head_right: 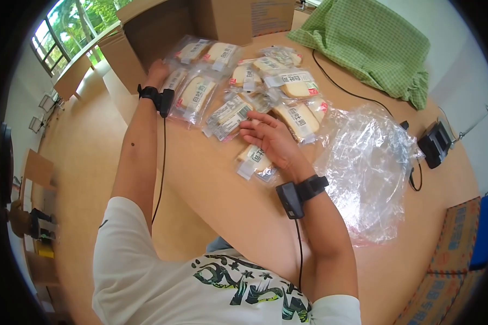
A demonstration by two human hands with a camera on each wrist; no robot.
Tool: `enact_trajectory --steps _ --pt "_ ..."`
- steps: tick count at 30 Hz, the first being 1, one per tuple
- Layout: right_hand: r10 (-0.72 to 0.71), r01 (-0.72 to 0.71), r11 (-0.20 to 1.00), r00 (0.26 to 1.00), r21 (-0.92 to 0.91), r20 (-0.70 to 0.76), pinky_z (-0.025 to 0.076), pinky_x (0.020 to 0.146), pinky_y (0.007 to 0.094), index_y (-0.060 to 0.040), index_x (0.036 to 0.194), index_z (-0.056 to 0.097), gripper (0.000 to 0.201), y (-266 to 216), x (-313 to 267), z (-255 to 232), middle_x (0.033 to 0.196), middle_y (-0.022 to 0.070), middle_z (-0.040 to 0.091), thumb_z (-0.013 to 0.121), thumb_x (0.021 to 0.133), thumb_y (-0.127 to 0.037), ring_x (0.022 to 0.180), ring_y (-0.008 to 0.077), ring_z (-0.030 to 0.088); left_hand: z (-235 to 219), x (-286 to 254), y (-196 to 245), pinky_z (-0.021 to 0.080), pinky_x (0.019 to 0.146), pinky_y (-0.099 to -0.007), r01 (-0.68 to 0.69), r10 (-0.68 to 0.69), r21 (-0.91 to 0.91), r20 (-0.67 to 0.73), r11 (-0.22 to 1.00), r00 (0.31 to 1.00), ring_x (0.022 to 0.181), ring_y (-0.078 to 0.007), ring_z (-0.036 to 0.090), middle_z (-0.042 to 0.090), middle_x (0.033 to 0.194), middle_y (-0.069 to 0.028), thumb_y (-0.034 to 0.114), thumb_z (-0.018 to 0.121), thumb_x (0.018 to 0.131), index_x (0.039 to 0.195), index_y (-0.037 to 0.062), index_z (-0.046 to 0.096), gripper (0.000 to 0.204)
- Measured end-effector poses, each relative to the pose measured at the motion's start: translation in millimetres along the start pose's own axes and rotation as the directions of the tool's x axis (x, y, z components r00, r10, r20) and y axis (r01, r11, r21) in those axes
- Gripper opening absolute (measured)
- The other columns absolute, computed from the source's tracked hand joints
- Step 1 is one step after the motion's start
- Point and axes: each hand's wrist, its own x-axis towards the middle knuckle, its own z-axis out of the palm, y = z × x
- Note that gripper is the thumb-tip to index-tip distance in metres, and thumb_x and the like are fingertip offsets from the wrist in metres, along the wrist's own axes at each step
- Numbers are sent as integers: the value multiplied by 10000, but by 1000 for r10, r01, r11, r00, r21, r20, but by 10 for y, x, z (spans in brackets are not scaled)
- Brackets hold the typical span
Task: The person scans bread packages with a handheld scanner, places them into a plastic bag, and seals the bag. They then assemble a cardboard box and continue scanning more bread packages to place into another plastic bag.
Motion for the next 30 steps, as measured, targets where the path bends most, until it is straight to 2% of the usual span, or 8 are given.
enact_trajectory --steps 5,10,17,21,23,25,28,30 --pt "21 -20 999 1000 32 -16 546 856 275 30 1297 465 369 13 20 -10 1128 144 617 523 937 -29 980 204 642 248 -108 38 478 796 -415 26 -147 -450 -234 892 961 903 -360 623 654 943 -222 262 581 836 961 0 629 295" --pt "24 -24 1000 999 -5 -36 542 859 272 23 1296 471 364 6 13 25 1128 132 620 526 942 -39 982 200 640 218 -341 545 454 670 -279 -97 -197 -878 -211 469 957 775 -146 587 637 855 -64 145 547 923 964 41 589 119" --pt "-76 63 986 994 -155 -83 528 859 286 16 1312 462 422 -120 -29 159 1128 122 616 577 928 -115 975 196 635 161 -504 1383 429 663 -247 -183 92 -979 -174 94 980 714 -93 524 592 809 7 148 558 936 935 62 575 88" --pt "-297 218 914 933 -342 -200 517 858 296 -4 1327 457 476 -553 -36 288 1133 133 606 617 909 -165 978 193 627 -21 -722 1728 445 737 -263 -41 300 -970 -114 -241 947 782 -112 567 623 878 -6 102 531 932 921 50 580 72" --pt "-450 293 801 870 -523 -202 495 860 316 -3 1350 438 522 -764 144 182 1172 157 586 621 901 -197 992 210 619 -147 -851 1820 461 765 -277 107 396 -910 -67 -402 916 823 -122 585 637 904 -17 77 519 925 919 38 583 76" --pt "-593 339 621 792 -707 -141 480 875 340 11 1368 415 553 -967 411 -37 1190 165 577 616 901 -207 1011 232 608 -49 -881 1832 471 804 -292 225 340 -832 46 -508 939 864 -142 597 645 923 -26 61 515 908 932 33 593 86" --pt "-789 174 140 614 -975 -4 455 901 364 25 1383 396 566 -1192 846 -347 1229 172 562 588 915 -229 1048 255 586 161 -909 1772 477 849 -306 318 261 -741 197 -592 945 904 -171 612 658 948 -39 53 516 880 953 28 609 120" --pt "-735 129 109 678 -986 7 445 913 369 25 1384 397 558 -1331 974 -391 1208 170 583 570 925 -241 1079 253 572 159 -925 1739 478 891 -336 364 246 -692 268 -624 931 938 -192 616 663 967 -48 46 522 860 938 46 610 118"
